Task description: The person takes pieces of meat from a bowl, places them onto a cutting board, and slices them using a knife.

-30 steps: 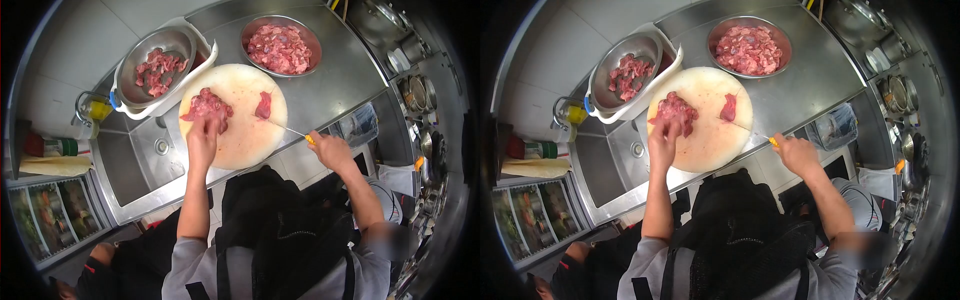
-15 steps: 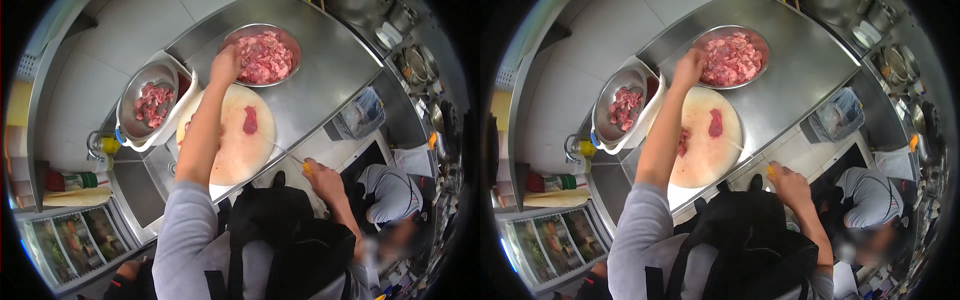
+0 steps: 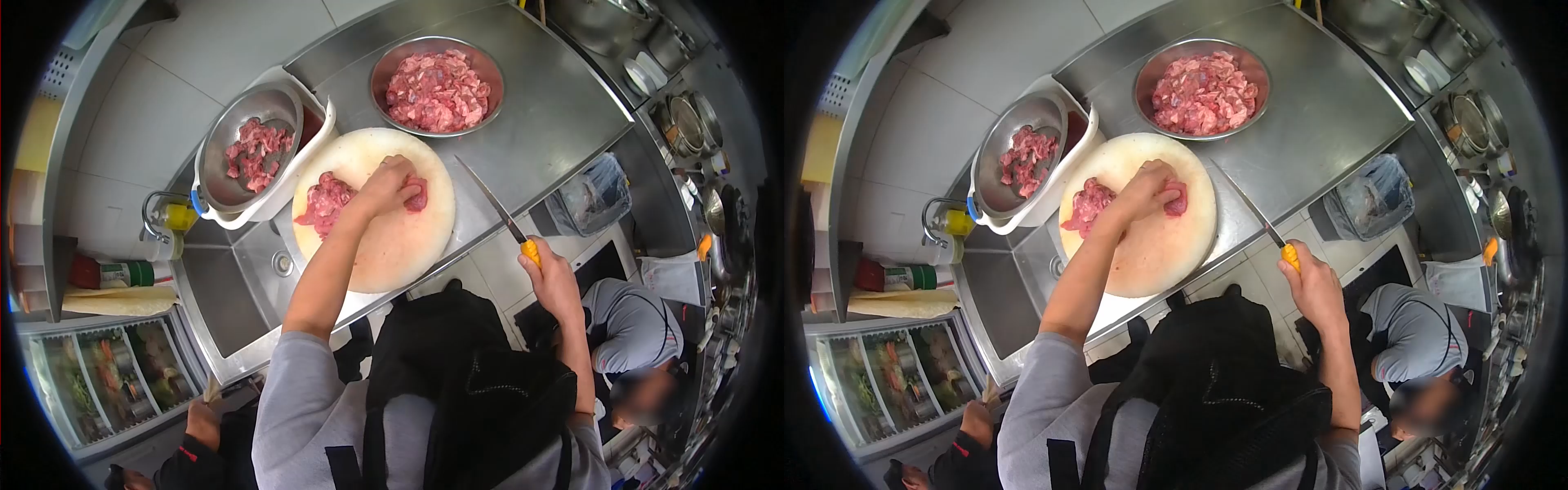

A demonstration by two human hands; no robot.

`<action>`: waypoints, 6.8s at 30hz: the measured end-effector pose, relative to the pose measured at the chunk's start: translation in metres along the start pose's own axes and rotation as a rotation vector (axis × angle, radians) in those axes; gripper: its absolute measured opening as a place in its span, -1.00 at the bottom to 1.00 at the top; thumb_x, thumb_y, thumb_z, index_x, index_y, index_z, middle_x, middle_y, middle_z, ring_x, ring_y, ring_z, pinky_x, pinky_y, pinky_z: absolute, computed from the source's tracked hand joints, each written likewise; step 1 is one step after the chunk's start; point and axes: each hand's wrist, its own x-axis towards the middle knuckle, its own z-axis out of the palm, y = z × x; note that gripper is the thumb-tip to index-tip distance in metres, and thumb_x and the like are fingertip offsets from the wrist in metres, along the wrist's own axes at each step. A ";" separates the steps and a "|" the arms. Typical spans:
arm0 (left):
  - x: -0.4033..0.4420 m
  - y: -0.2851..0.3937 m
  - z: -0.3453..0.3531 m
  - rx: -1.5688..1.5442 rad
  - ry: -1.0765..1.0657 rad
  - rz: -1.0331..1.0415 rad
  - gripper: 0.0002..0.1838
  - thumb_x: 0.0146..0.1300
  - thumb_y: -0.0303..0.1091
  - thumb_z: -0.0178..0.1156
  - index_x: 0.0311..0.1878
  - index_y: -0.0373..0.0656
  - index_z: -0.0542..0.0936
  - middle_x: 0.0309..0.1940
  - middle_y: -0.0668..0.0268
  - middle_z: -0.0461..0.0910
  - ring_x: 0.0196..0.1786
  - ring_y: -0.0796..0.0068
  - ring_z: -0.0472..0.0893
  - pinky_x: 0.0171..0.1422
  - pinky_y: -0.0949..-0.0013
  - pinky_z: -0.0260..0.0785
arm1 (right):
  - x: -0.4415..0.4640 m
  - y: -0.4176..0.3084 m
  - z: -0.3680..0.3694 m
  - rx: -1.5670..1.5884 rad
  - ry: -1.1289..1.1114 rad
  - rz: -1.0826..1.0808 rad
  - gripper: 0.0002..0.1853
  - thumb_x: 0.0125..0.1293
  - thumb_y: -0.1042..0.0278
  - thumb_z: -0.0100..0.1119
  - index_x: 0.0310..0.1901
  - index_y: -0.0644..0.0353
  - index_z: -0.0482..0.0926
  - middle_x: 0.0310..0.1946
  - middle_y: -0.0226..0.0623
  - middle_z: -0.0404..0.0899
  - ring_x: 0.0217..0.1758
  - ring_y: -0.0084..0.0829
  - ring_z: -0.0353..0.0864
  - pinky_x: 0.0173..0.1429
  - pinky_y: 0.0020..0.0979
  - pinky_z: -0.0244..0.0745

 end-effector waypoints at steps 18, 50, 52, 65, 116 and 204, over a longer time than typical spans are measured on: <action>-0.116 0.069 0.068 -1.015 0.352 -0.743 -0.71 0.77 -0.27 0.07 0.05 -0.38 0.54 -0.32 0.08 0.81 -0.48 0.50 0.69 -0.36 0.37 0.61 | -0.003 0.000 0.041 -0.056 -0.028 -0.075 -0.60 0.61 0.13 0.29 0.34 0.07 0.52 -0.05 0.08 0.82 -0.01 0.28 0.79 0.04 0.18 0.66; -0.081 0.111 0.019 -0.266 0.426 -0.570 -0.67 0.44 -0.20 0.40 -0.02 -0.32 0.65 -0.13 -0.13 0.76 -0.04 -0.20 0.77 0.04 -0.17 0.61 | -0.016 -0.019 0.036 -0.105 -0.012 0.043 -0.63 0.66 0.15 0.23 0.32 0.12 0.51 -0.08 0.14 0.79 -0.01 0.30 0.77 0.02 0.20 0.63; -0.039 0.073 0.039 -0.056 0.407 -0.537 -0.62 0.38 -0.16 0.52 -0.08 -0.29 0.64 -0.26 -0.04 0.76 -0.18 -0.15 0.76 -0.04 -0.05 0.60 | -0.015 -0.022 0.036 -0.100 -0.014 0.035 -0.63 0.66 0.15 0.24 0.32 0.12 0.51 -0.09 0.14 0.79 -0.01 0.31 0.77 0.02 0.20 0.62; -0.086 0.083 0.082 0.086 0.573 -0.191 -0.73 0.34 -0.31 0.45 -0.19 -0.30 0.59 -0.30 -0.04 0.65 -0.20 -0.18 0.67 -0.04 -0.13 0.58 | -0.019 0.001 0.042 -0.010 0.012 0.038 -0.64 0.65 0.14 0.25 0.31 0.11 0.52 -0.08 0.13 0.81 -0.01 0.30 0.78 0.03 0.19 0.64; -0.145 0.079 0.061 -0.871 0.254 -0.804 -0.67 0.75 -0.28 0.00 -0.09 -0.34 0.61 -0.51 0.25 0.66 -0.60 0.50 0.61 -0.50 0.32 0.44 | -0.025 -0.065 0.060 -0.525 -0.307 -0.123 -0.67 0.65 0.27 0.10 0.34 0.11 0.43 -0.15 0.02 0.73 -0.18 0.15 0.85 -0.06 0.13 0.73; -0.147 0.076 0.091 -0.498 0.705 -0.505 -0.74 0.21 -0.72 0.24 -0.34 -0.21 0.35 -0.40 0.06 0.44 -0.38 0.00 0.47 -0.25 0.08 0.38 | -0.004 -0.069 0.085 -0.495 -0.363 -0.061 -0.73 0.62 0.30 0.14 0.24 0.13 0.44 -0.11 0.12 0.76 -0.07 0.25 0.83 0.08 0.18 0.70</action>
